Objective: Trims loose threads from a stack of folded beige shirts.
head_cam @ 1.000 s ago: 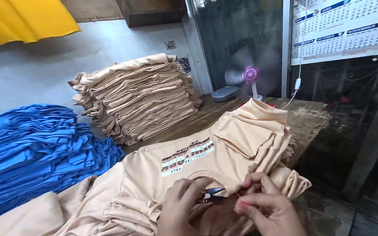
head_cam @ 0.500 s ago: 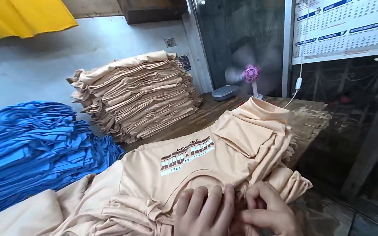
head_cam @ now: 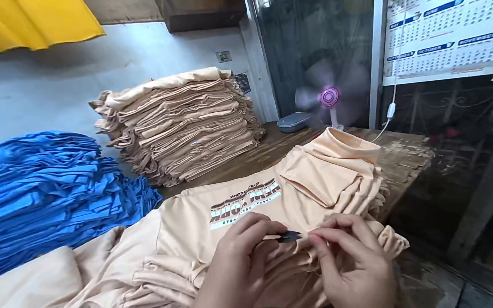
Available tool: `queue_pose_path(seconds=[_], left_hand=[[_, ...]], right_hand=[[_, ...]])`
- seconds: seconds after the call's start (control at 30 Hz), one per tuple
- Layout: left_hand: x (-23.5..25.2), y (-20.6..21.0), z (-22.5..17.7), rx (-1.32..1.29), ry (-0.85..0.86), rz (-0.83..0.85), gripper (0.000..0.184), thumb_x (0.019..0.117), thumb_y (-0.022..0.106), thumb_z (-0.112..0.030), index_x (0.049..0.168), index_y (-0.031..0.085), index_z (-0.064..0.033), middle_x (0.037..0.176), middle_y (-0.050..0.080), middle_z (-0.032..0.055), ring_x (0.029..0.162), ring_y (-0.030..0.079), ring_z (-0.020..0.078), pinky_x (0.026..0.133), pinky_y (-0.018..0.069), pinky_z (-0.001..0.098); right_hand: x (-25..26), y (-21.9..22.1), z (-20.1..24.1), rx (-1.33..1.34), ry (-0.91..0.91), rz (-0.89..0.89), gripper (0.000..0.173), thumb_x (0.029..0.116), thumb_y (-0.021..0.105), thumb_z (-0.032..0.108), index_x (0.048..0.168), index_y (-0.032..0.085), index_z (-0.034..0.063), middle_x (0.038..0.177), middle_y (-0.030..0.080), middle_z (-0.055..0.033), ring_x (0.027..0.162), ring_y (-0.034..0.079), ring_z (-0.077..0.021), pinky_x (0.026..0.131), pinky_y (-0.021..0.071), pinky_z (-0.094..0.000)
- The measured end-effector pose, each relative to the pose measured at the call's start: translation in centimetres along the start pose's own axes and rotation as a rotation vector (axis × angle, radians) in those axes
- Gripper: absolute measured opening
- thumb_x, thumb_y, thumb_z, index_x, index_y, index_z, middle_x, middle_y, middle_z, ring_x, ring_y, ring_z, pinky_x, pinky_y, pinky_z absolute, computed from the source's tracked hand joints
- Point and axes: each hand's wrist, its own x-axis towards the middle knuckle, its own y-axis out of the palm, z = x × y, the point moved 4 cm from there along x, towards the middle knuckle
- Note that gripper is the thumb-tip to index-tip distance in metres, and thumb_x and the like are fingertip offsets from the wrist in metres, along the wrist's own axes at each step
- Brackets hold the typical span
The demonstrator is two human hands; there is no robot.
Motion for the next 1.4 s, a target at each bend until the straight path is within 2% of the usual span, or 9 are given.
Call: queue_pose_path(seconds=[0.33, 0.47, 0.53, 0.7, 0.83, 0.97, 1.1, 1.23, 1.4], left_hand=[[1.1, 1.2, -0.8, 0.042, 0.060, 0.014, 0.020, 0.1021, 0.056, -0.022, 0.111, 0.073, -0.0261, 0.108, 0.070, -0.0103, 0.098, 0.066, 0.0047, 0.086, 0.0557, 0.0336], [2.2, 0.9, 1.3, -0.084, -0.119, 0.186, 0.039, 0.0905, 0.073, -0.026, 0.129, 0.067, -0.0233, 0.111, 0.065, -0.0025, 0.097, 0.064, 0.0074, 0.084, 0.0576, 0.0287], [3.0, 1.5, 2.3, -0.186, -0.155, 0.261, 0.022, 0.0873, 0.078, -0.022, 0.109, 0.076, -0.0204, 0.102, 0.067, -0.0041, 0.090, 0.065, 0.0048, 0.078, 0.0578, 0.0229], [4.9, 0.8, 2.4, -0.301, -0.030, 0.321, 0.015, 0.0971, 0.065, -0.008, 0.103, 0.077, -0.0138, 0.099, 0.074, -0.0052, 0.089, 0.069, 0.0041, 0.080, 0.0584, 0.0224], [5.4, 0.5, 2.4, -0.248, -0.141, 0.159, 0.008, 0.0949, 0.072, -0.018, 0.102, 0.076, -0.0178, 0.089, 0.072, -0.0075, 0.074, 0.065, 0.0027, 0.067, 0.0559, 0.0215], [2.7, 0.3, 1.5, -0.014, -0.340, -0.051, 0.015, 0.0905, 0.072, -0.036, 0.087, 0.076, -0.0223, 0.073, 0.068, -0.0117, 0.060, 0.060, 0.0010, 0.054, 0.0515, 0.0248], [-1.1, 1.9, -1.0, -0.104, -0.275, -0.038, 0.023, 0.0828, 0.078, -0.020, 0.105, 0.079, -0.0146, 0.089, 0.075, -0.0082, 0.065, 0.063, -0.0014, 0.057, 0.0555, 0.0194], [-3.6, 1.7, -3.5, 0.114, -0.208, -0.280, 0.011, 0.0806, 0.077, -0.012, 0.091, 0.079, -0.0098, 0.079, 0.074, -0.0027, 0.070, 0.068, 0.0007, 0.065, 0.0574, 0.0186], [-5.1, 1.5, -5.5, -0.017, -0.127, -0.184, 0.012, 0.0929, 0.073, -0.013, 0.093, 0.075, -0.0012, 0.079, 0.072, 0.0070, 0.071, 0.067, 0.0080, 0.067, 0.0567, 0.0212]], right_hand=[[-1.5, -0.7, 0.6, -0.046, -0.092, -0.040, 0.010, 0.0871, 0.075, 0.023, 0.083, 0.075, 0.0132, 0.100, 0.067, -0.0036, 0.097, 0.063, -0.0087, 0.082, 0.0546, -0.0220], [-1.8, 0.4, 1.6, -0.229, -0.096, -0.034, 0.048, 0.0775, 0.085, 0.049, 0.097, 0.069, 0.0087, 0.102, 0.065, -0.0084, 0.100, 0.064, -0.0154, 0.086, 0.0554, -0.0288], [-1.8, 1.7, 1.7, -0.290, -0.087, -0.070, 0.054, 0.0748, 0.085, 0.051, 0.100, 0.067, 0.0064, 0.102, 0.064, -0.0105, 0.098, 0.063, -0.0186, 0.087, 0.0548, -0.0320], [-1.7, 3.0, 1.3, -0.312, -0.029, -0.009, 0.036, 0.0754, 0.073, 0.016, 0.109, 0.070, 0.0045, 0.103, 0.070, -0.0058, 0.095, 0.067, -0.0178, 0.084, 0.0576, -0.0368], [-1.3, 2.7, 0.8, 0.183, 0.116, 0.165, 0.061, 0.0801, 0.069, -0.009, 0.139, 0.052, -0.0095, 0.113, 0.074, -0.0078, 0.095, 0.074, -0.0147, 0.080, 0.0658, -0.0320], [-0.7, 2.0, 0.3, 0.436, 0.240, 0.193, 0.081, 0.0758, 0.075, -0.016, 0.147, 0.037, -0.0118, 0.118, 0.070, -0.0126, 0.087, 0.075, -0.0209, 0.069, 0.0673, -0.0347], [-1.3, 2.1, 0.1, 0.407, 0.146, 0.139, 0.070, 0.0785, 0.078, -0.008, 0.140, 0.046, -0.0143, 0.110, 0.070, -0.0118, 0.080, 0.072, -0.0133, 0.063, 0.0636, -0.0262], [-2.2, 2.4, 0.0, 0.332, 0.034, 0.162, 0.059, 0.0792, 0.082, -0.002, 0.133, 0.058, -0.0065, 0.114, 0.068, -0.0123, 0.093, 0.071, -0.0135, 0.076, 0.0648, -0.0267], [-2.5, 2.6, -0.1, 0.148, -0.147, 0.148, 0.025, 0.0907, 0.079, 0.019, 0.114, 0.077, 0.0111, 0.116, 0.063, -0.0112, 0.099, 0.065, -0.0066, 0.084, 0.0584, -0.0177]])
